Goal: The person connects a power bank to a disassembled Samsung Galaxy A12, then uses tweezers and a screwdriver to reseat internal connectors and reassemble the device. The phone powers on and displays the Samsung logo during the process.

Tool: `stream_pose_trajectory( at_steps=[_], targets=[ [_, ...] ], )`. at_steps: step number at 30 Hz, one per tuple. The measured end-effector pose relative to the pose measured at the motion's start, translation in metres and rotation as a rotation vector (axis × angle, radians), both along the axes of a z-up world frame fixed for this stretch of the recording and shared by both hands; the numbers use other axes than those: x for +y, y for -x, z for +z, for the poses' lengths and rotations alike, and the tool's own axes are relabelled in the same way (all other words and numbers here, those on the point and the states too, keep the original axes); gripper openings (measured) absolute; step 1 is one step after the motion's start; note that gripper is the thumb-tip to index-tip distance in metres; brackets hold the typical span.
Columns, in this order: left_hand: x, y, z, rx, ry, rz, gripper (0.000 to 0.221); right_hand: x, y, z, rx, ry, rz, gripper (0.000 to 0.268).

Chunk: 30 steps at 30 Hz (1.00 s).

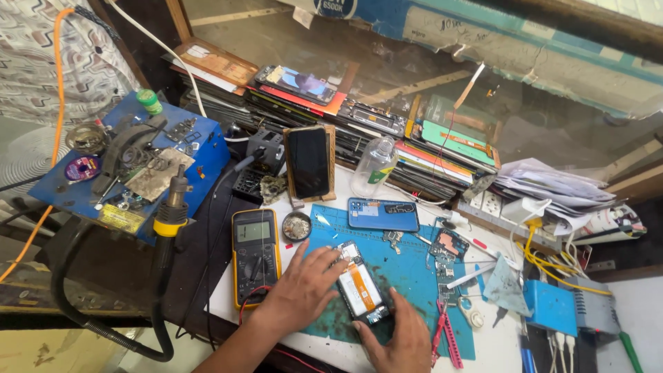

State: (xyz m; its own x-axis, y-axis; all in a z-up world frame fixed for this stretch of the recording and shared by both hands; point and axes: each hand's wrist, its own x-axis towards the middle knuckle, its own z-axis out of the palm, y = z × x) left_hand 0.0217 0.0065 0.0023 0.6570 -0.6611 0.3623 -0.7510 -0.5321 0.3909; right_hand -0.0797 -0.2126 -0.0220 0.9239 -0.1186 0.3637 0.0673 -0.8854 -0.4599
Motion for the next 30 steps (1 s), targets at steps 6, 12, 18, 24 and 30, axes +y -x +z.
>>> stream_pose_trajectory(
  at_steps=[6, 12, 18, 24, 30],
  targets=[
    [-0.019, 0.041, -0.008, 0.155, 0.182, -0.021, 0.042, -0.014, 0.01, -0.001, -0.126, 0.0, -0.042, 0.059],
    [-0.044, 0.052, -0.012, 0.083, 0.141, -0.092, 0.047, -0.054, 0.014, 0.002, -0.076, 0.136, -0.039, 0.032],
    [-0.044, 0.048, -0.021, 0.058, 0.067, -0.082, 0.036, -0.045, 0.03, 0.003, -0.172, -0.045, -0.038, 0.028],
    [-0.029, 0.045, -0.023, 0.002, 0.096, -0.069, 0.038, -0.037, 0.039, -0.012, 0.412, -1.226, -0.073, 0.021],
    [-0.032, 0.045, -0.014, 0.072, 0.123, -0.008, 0.04, -0.015, 0.045, 0.023, 0.369, -0.778, 0.169, 0.018]
  ],
)
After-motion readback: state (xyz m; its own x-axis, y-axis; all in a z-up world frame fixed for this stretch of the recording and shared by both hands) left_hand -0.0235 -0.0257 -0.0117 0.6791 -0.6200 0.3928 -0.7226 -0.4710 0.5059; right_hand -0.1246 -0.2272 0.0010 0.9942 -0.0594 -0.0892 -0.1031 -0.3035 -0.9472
